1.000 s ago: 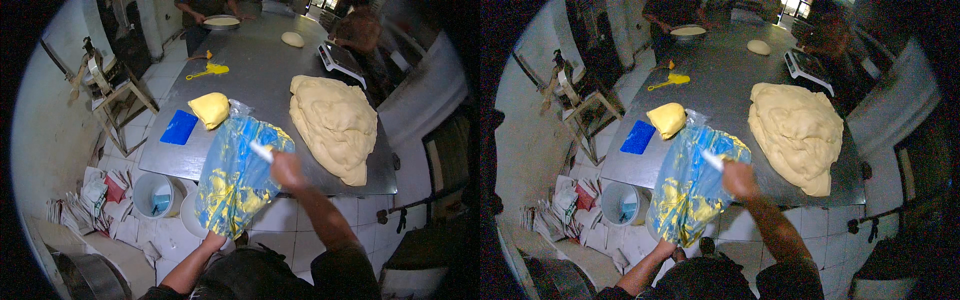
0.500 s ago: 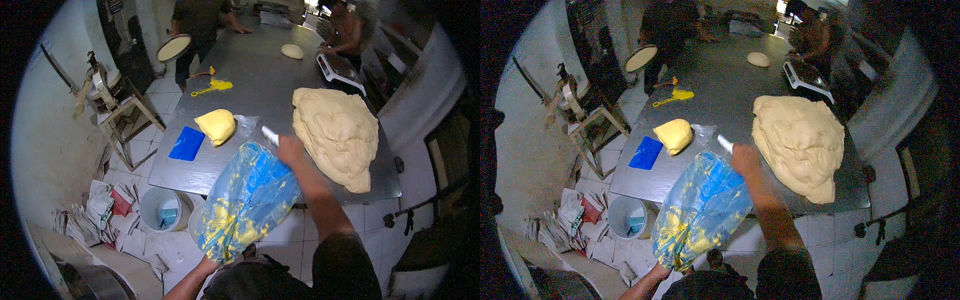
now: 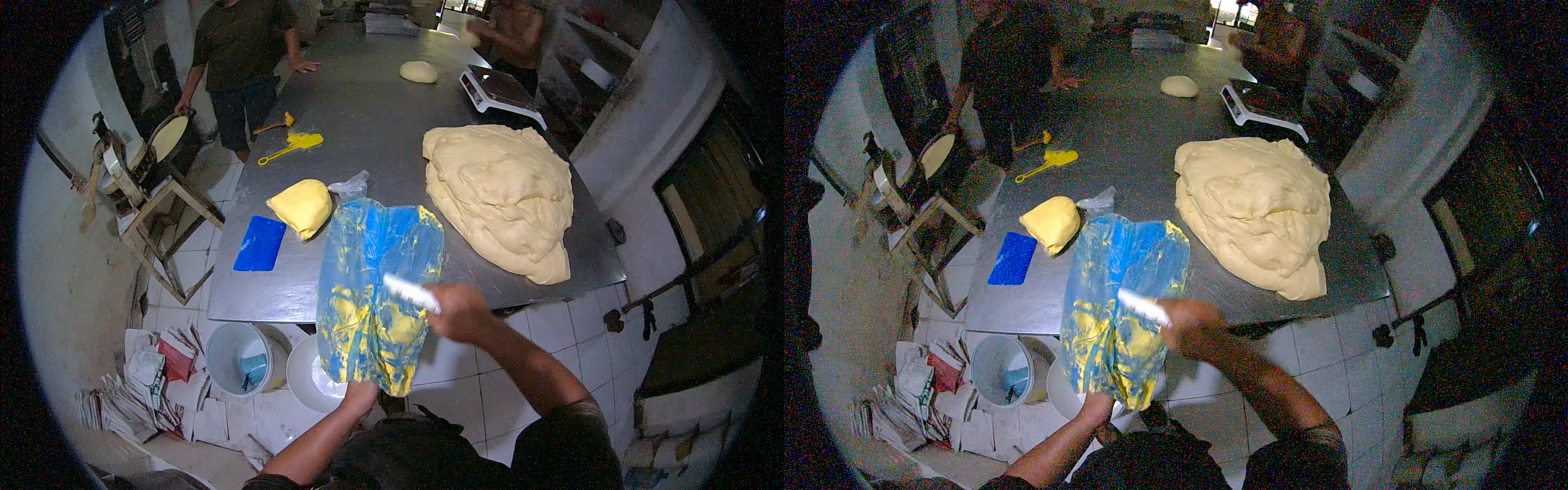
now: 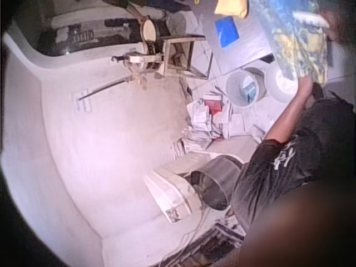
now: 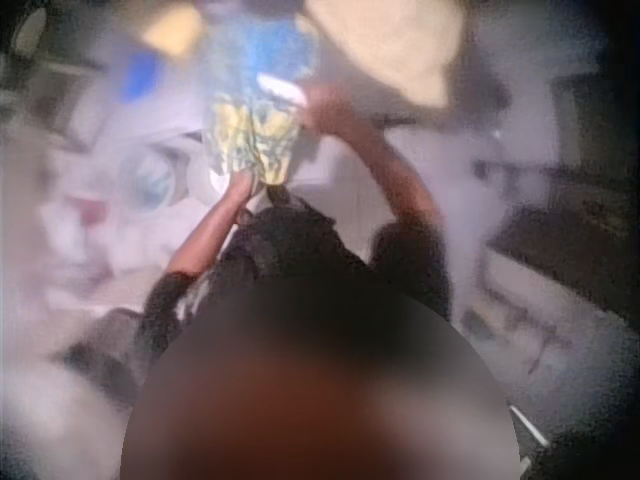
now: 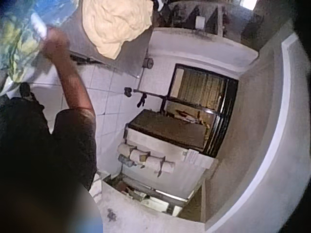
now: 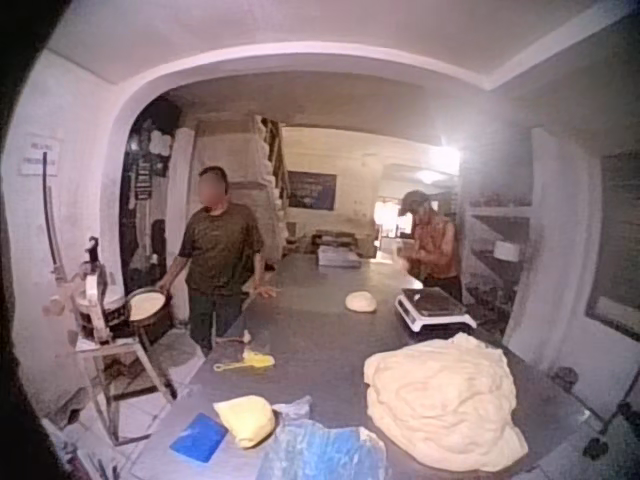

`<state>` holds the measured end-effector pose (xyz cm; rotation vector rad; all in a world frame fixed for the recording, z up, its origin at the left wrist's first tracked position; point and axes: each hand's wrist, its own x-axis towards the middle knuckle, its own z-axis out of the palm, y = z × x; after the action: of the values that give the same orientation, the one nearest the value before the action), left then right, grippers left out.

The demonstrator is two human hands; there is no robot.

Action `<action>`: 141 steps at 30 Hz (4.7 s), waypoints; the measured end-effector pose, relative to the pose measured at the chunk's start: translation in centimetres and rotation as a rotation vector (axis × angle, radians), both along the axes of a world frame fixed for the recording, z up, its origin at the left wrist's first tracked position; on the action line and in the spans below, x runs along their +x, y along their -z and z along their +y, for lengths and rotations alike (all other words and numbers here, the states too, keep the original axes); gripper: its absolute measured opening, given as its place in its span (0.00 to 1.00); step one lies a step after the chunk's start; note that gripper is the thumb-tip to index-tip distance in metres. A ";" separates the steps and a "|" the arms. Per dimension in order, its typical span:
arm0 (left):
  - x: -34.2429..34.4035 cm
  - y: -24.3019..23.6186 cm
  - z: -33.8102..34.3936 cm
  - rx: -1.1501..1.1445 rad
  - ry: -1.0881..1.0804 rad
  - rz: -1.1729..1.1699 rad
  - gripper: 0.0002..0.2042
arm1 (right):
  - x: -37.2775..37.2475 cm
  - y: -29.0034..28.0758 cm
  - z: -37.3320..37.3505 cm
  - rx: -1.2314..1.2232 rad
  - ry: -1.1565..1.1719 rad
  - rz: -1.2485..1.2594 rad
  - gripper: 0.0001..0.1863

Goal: The person scrapes yellow dough from a plastic bag into a large industrial mixer using a white plastic scraper. They then add a white powder from a bag into the mixer and scrape the remaining dough from the table into the mixer.

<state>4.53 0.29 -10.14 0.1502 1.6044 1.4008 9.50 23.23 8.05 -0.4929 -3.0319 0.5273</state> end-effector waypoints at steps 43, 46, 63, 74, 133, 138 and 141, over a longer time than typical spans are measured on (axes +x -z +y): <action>-2.9 -3.0 -11.4 0.192 0.083 0.065 0.18 | -14.6 1.4 -2.2 0.144 0.083 0.006 0.13; -2.7 -2.7 -11.7 0.174 0.074 0.111 0.18 | -16.2 -0.4 0.4 0.209 0.251 0.014 0.14; -2.4 -2.8 -7.5 0.267 -0.178 -0.220 0.18 | -5.2 3.8 1.1 0.157 0.048 0.231 0.08; -2.5 -1.9 -7.6 0.226 -0.137 -0.197 0.18 | -8.9 4.7 -3.0 0.030 -0.149 0.088 0.11; -16.1 -50.8 12.0 -0.273 0.533 1.252 0.14 | 21.9 2.4 8.6 0.012 0.877 1.015 0.15; -19.1 -48.2 6.7 0.153 -0.021 0.985 0.14 | 21.1 0.7 9.2 -0.347 0.980 1.087 0.22; -17.1 -39.3 2.5 0.216 -0.241 0.890 0.18 | 19.8 -0.4 8.9 -0.385 0.895 1.125 0.22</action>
<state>-12.55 2.82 29.21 0.8252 2.2215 1.8291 29.26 32.14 8.40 -1.0142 -1.4575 0.8781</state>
